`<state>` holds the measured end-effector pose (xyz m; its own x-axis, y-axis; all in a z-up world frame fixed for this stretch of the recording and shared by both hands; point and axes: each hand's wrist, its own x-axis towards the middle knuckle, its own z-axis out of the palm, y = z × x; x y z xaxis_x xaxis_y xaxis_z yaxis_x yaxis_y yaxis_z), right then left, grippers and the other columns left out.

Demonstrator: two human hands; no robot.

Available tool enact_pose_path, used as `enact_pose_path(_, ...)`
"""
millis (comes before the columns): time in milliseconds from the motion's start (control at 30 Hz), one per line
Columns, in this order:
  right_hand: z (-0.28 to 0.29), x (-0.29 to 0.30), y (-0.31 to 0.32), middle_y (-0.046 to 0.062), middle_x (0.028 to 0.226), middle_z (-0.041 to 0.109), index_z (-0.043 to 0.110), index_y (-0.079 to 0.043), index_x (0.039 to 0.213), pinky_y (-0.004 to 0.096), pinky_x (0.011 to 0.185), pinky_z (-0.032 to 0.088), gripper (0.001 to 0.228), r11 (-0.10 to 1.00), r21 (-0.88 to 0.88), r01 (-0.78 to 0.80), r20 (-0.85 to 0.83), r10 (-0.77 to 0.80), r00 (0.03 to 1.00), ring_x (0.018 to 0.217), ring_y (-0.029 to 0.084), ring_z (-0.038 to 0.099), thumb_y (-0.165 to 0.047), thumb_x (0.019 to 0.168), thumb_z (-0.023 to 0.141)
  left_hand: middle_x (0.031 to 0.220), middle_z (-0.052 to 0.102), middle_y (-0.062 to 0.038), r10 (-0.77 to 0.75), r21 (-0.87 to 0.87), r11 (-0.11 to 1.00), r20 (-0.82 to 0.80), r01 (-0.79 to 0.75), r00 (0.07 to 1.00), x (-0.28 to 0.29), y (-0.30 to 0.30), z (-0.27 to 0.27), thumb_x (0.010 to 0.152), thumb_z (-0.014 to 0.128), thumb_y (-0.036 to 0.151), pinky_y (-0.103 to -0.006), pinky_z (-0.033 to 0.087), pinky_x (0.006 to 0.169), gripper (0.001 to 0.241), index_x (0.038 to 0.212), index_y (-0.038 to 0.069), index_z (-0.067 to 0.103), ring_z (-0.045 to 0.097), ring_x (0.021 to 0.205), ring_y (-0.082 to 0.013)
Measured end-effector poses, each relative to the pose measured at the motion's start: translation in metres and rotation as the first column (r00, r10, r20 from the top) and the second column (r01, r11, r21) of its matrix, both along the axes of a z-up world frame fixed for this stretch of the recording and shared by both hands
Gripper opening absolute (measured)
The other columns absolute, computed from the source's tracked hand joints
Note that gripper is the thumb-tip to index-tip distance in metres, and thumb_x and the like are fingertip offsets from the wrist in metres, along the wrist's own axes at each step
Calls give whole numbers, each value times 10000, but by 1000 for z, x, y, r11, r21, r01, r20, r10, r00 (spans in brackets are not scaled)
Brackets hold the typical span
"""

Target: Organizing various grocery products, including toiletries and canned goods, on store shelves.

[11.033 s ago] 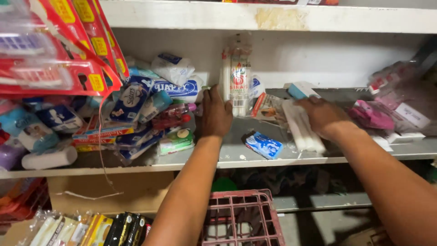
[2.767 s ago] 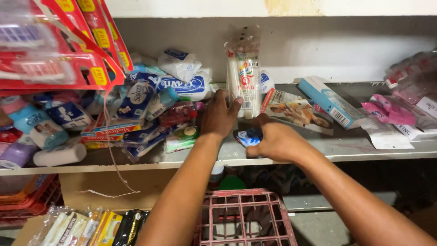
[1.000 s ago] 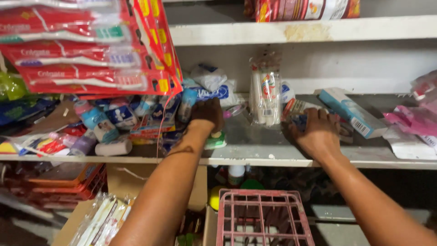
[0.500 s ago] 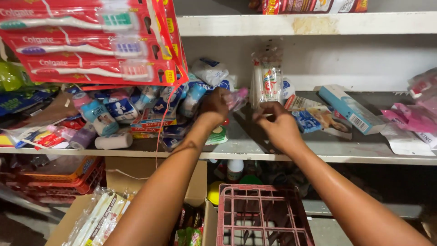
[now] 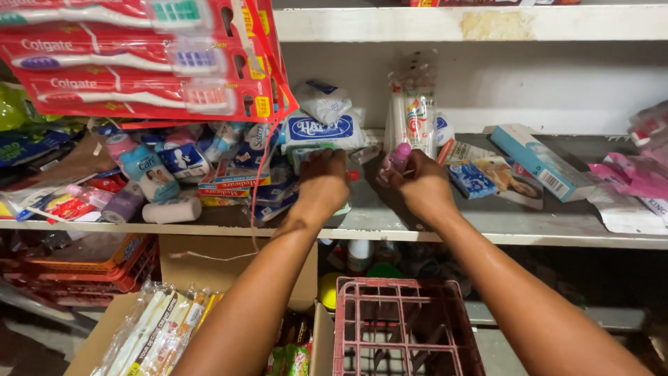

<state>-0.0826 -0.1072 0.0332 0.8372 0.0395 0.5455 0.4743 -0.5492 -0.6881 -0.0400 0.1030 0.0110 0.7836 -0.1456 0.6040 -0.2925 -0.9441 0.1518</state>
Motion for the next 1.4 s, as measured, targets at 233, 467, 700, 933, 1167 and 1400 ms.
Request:
enact_pose_path(233, -22, 41, 21, 181, 875, 757, 682, 27, 986, 376, 744, 568, 248, 989, -9, 145, -77, -145, 986, 786, 277, 704, -192, 919, 776, 1196, 621, -128, 25, 151, 989, -132, -4, 991, -20, -8, 8, 762, 697, 172, -568, 438, 957, 328, 1087, 129, 693, 535, 1180, -374)
enact_pose_path(467, -18, 38, 31, 171, 850, 754, 716, -13, 941, 400, 710, 557, 225, 989, 2, 151, -11, -151, 988, 761, 289, 709, -203, 856, 802, 1246, 570, -147, 182, 48, 983, -93, -178, 979, -18, -35, -3, 740, 701, 163, -674, 428, 883, 402, 1139, 116, 684, 491, 1204, -417)
enact_pose_path(700, -32, 45, 35, 188, 865, 744, 723, -25, 950, 409, 725, 565, 229, 983, -2, 182, 49, -182, 982, 782, 325, 730, -215, 844, 794, 1225, 575, -158, 263, 108, 960, -18, -259, 965, -22, -42, -7, 854, 617, 187, -708, 438, 834, 296, 1124, 88, 685, 511, 1164, -427)
enact_pose_path(933, -27, 25, 38, 144, 883, 761, 698, -23, 997, 370, 740, 579, 189, 987, 126, 98, 67, -108, 992, 808, 242, 756, -97, 834, 758, 1213, 595, -123, 253, -11, 967, 61, -253, 965, -21, -35, -6, 918, 619, 167, -628, 458, 881, 254, 1160, 97, 656, 534, 1159, -397)
enact_pose_path(1167, -18, 13, 39, 80, 911, 701, 611, -17, 1098, 294, 742, 556, 273, 957, 290, 3, 151, -49, 987, 797, 158, 667, -54, 867, 752, 1189, 709, -144, -170, -549, 819, 45, 167, 984, -7, -40, 0, 790, 619, 51, -572, 449, 895, 440, 1223, 102, 674, 596, 1141, -420)
enact_pose_path(1400, -33, 27, 30, 36, 891, 690, 622, -18, 1071, 264, 708, 526, 250, 867, 438, -238, 48, 242, 969, 770, 81, 639, -47, 859, 750, 1087, 728, -178, -524, -849, 356, 164, 390, 835, 7, -41, -16, 937, 527, 123, -389, 565, 873, 310, 1217, 66, 648, 737, 978, -369)
